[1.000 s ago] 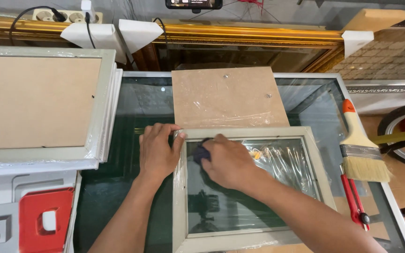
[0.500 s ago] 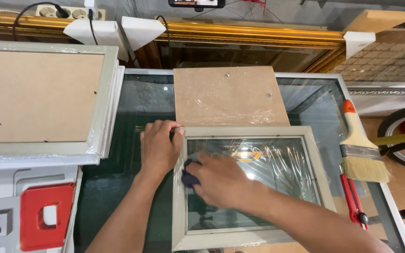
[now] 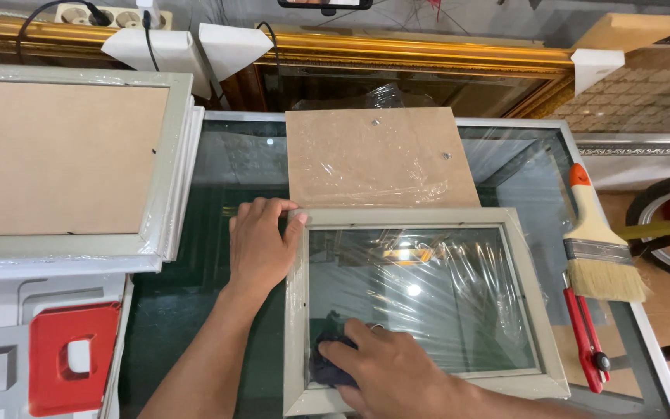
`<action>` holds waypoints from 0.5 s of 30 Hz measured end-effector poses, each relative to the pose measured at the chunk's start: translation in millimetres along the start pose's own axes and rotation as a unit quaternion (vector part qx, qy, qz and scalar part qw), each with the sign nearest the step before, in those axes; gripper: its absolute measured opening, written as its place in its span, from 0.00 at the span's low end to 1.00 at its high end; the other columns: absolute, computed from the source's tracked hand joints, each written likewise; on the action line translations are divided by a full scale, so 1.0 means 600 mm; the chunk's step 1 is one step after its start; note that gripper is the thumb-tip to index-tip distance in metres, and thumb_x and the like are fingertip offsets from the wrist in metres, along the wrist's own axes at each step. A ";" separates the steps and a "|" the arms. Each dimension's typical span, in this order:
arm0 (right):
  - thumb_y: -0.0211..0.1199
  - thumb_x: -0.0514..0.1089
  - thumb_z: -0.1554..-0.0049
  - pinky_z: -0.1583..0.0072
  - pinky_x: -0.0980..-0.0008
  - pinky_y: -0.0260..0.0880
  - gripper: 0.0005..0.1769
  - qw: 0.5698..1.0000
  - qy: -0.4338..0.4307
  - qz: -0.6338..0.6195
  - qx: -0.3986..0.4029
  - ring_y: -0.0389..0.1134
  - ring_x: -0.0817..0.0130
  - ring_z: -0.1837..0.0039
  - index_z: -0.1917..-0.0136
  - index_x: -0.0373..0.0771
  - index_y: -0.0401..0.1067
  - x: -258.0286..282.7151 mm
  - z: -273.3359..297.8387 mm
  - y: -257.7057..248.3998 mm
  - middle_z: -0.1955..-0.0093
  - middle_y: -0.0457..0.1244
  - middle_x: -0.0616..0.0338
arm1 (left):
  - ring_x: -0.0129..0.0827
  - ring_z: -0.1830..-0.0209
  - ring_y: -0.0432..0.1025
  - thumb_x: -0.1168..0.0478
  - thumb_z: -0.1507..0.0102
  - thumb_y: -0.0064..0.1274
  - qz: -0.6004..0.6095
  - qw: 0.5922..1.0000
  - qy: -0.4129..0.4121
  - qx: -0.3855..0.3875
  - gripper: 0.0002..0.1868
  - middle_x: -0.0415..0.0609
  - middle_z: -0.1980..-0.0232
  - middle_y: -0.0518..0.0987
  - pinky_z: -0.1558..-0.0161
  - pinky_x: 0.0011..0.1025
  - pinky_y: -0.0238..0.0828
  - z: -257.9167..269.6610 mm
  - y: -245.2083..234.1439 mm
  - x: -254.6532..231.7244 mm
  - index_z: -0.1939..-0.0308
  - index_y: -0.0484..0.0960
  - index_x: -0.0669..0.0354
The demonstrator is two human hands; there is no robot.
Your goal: Cleaning the glass surface of a picture frame with a dark cloth.
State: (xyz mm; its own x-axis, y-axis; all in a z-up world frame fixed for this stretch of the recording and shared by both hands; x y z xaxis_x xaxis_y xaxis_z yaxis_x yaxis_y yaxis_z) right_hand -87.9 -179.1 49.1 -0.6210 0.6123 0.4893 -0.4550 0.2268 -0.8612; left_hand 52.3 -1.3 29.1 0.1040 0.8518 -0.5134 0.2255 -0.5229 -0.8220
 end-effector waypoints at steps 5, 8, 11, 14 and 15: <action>0.72 0.48 0.52 0.53 0.55 0.74 0.32 0.997 0.079 -0.010 -0.012 0.71 0.51 0.52 0.33 0.52 0.70 -0.047 0.052 -0.019 0.44 0.60 0.55 | 0.42 0.54 0.68 0.44 0.35 0.56 0.009 1.000 0.021 -0.020 0.19 0.46 0.57 0.77 0.47 0.40 0.60 -0.001 0.002 0.000 0.50 0.83 0.52; 0.71 0.51 0.49 0.49 0.58 0.76 0.29 0.983 0.183 0.003 0.010 0.74 0.57 0.51 0.34 0.60 0.72 -0.103 0.105 -0.046 0.44 0.63 0.64 | 0.43 0.54 0.69 0.46 0.35 0.56 0.014 0.999 0.020 -0.024 0.17 0.47 0.56 0.78 0.47 0.41 0.60 0.000 0.001 0.001 0.51 0.84 0.52; 0.70 0.54 0.50 0.45 0.65 0.79 0.28 0.947 0.318 0.047 0.029 0.77 0.69 0.50 0.35 0.73 0.71 -0.168 0.177 -0.085 0.44 0.65 0.77 | 0.43 0.54 0.69 0.47 0.35 0.57 0.014 0.999 0.020 -0.028 0.16 0.47 0.56 0.78 0.48 0.41 0.61 0.000 0.001 -0.001 0.51 0.84 0.52; 0.69 0.57 0.48 0.43 0.72 0.80 0.28 0.883 0.461 0.080 0.044 0.78 0.77 0.49 0.36 0.81 0.71 -0.235 0.251 -0.123 0.45 0.68 0.83 | 0.41 0.55 0.68 0.48 0.35 0.58 0.010 0.999 0.015 -0.029 0.15 0.45 0.58 0.78 0.48 0.40 0.61 -0.002 0.003 0.000 0.52 0.85 0.51; 0.70 0.56 0.48 0.41 0.75 0.79 0.27 0.843 0.529 0.081 0.044 0.78 0.77 0.49 0.36 0.81 0.72 -0.259 0.280 -0.135 0.46 0.70 0.82 | 0.40 0.57 0.68 0.48 0.35 0.58 0.013 0.999 0.015 -0.032 0.14 0.44 0.59 0.77 0.48 0.39 0.60 -0.002 0.003 0.001 0.53 0.85 0.51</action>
State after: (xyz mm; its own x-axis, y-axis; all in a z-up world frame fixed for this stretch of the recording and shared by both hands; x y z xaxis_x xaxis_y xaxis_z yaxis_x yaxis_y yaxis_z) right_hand -61.4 -419.7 66.2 0.2167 0.9736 -0.0719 -0.4935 0.0457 -0.8686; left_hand 54.1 -1.7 27.5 0.1400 0.8396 -0.5249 0.2842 -0.5419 -0.7909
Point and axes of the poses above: each hand's wrist, its own z-axis away from the middle knuckle, its own y-axis out of the palm, x = y × z, the point moved 6 cm from there along -z, towards the middle knuckle
